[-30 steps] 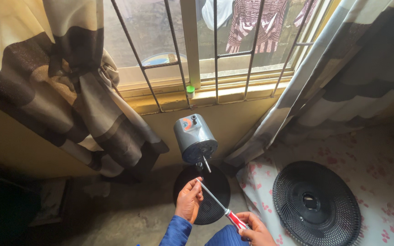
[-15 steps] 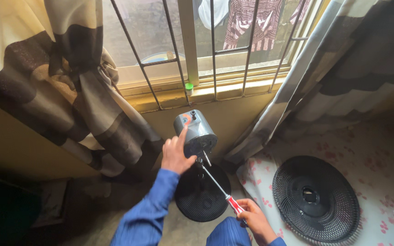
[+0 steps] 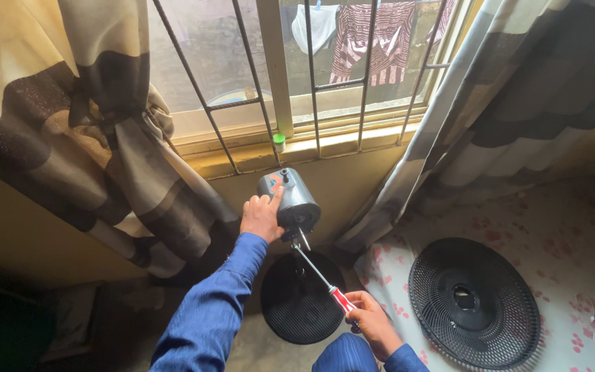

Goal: The person sits beside a window and uses a red-handled screwdriver to turn screws on a small gray electric appliance, holding the appliance steady with the other hand and repositioning it to reach different screws around its body.

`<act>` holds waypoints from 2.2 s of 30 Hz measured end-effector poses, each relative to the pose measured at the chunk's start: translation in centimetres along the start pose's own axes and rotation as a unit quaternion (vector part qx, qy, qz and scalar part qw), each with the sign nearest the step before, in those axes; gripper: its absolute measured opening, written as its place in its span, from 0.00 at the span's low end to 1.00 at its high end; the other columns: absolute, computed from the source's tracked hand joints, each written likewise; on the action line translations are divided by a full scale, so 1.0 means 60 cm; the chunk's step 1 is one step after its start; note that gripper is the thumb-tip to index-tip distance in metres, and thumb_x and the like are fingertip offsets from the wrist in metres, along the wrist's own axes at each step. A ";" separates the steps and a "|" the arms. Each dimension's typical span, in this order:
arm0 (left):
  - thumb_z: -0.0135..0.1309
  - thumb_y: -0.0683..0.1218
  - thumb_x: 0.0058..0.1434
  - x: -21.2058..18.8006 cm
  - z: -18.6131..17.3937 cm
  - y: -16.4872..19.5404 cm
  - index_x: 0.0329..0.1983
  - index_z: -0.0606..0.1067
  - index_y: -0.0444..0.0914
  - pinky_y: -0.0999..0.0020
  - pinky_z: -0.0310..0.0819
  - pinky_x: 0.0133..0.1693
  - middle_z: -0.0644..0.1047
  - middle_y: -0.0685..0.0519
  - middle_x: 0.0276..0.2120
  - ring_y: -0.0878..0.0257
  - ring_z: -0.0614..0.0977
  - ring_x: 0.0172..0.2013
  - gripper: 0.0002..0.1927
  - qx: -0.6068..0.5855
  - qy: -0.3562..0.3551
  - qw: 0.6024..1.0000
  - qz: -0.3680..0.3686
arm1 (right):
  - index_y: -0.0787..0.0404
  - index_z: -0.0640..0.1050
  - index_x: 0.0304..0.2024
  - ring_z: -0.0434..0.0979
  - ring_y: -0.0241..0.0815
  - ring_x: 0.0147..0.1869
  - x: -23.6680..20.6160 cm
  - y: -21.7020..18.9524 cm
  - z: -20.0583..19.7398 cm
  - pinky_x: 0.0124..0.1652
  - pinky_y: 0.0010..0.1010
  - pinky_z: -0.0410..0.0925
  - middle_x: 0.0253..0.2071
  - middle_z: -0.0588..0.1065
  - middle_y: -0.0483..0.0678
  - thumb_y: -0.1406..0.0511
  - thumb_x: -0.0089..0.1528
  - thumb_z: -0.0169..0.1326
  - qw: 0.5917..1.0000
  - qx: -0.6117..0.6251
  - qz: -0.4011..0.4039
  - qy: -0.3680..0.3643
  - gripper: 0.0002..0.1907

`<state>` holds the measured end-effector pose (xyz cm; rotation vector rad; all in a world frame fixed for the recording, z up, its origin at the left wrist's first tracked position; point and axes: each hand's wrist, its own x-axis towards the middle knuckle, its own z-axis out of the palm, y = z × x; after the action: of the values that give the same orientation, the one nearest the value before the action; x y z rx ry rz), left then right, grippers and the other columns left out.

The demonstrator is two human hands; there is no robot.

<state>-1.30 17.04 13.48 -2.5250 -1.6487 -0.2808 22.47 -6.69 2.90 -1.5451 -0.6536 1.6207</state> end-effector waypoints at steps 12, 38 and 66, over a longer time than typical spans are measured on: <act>0.76 0.54 0.36 0.048 -0.001 -0.069 0.71 0.63 0.56 0.51 0.71 0.51 0.76 0.49 0.43 0.48 0.77 0.47 0.56 -0.054 -0.021 0.998 -0.002 | 0.56 0.77 0.50 0.73 0.37 0.41 0.021 -0.010 0.012 0.39 0.32 0.67 0.39 0.75 0.45 0.72 0.53 0.53 1.000 0.000 0.003 0.008 0.21; 0.70 0.61 0.47 0.059 -0.017 -0.051 0.68 0.67 0.44 0.51 0.70 0.54 0.78 0.44 0.45 0.45 0.77 0.49 0.46 -0.079 -0.029 0.996 0.012 | 0.55 0.76 0.51 0.74 0.38 0.43 0.032 -0.032 0.057 0.40 0.33 0.68 0.42 0.75 0.45 0.72 0.55 0.54 0.999 0.020 0.011 0.025 0.20; 0.67 0.61 0.52 0.095 -0.030 -0.072 0.72 0.63 0.48 0.51 0.69 0.56 0.76 0.43 0.50 0.44 0.76 0.53 0.46 -0.115 -0.066 0.990 0.040 | 0.59 0.76 0.51 0.74 0.38 0.39 0.040 -0.045 0.091 0.36 0.32 0.68 0.39 0.74 0.47 0.73 0.56 0.53 0.998 0.038 -0.042 0.037 0.19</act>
<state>-3.17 23.55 16.43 -2.8291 -1.6400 -0.3211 17.72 -2.42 4.40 -1.4960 -0.6011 1.5023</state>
